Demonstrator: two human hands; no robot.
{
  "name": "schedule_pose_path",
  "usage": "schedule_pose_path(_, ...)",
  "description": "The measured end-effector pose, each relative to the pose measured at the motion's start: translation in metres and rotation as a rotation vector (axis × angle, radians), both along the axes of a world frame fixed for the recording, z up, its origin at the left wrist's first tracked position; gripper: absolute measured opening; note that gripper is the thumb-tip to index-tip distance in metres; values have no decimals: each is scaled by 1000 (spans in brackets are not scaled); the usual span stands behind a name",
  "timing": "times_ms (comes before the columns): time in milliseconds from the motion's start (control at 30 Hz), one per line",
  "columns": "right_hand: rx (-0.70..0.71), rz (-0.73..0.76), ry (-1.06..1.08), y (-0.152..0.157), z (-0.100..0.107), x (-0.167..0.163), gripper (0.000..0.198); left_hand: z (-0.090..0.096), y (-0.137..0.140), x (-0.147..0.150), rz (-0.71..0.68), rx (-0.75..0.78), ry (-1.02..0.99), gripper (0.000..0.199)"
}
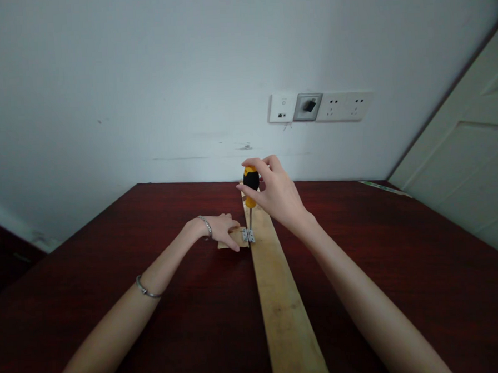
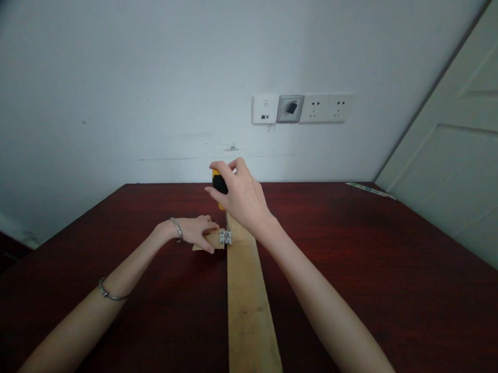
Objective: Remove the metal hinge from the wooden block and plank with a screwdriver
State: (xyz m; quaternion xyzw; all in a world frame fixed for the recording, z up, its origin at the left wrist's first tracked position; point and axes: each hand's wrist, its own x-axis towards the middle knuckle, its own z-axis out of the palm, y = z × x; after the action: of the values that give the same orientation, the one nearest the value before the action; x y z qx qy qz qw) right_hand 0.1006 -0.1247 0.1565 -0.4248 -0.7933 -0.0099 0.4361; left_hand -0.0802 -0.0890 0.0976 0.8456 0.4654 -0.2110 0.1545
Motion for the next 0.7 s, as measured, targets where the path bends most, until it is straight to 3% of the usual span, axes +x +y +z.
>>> schedule_pose_path(133, -26, 36, 26, 1, 1, 1, 36, -1, 1, 0, -8, 8, -1, 96)
schedule_pose_path(333, -27, 106, 39, 1, 3, 3, 48, -1, 1, -1, -20, 16, -12, 92)
schedule_pose_path(700, -57, 80, 12, 1, 2, 3, 37, -1, 0, -1, 9, 1, -12, 92)
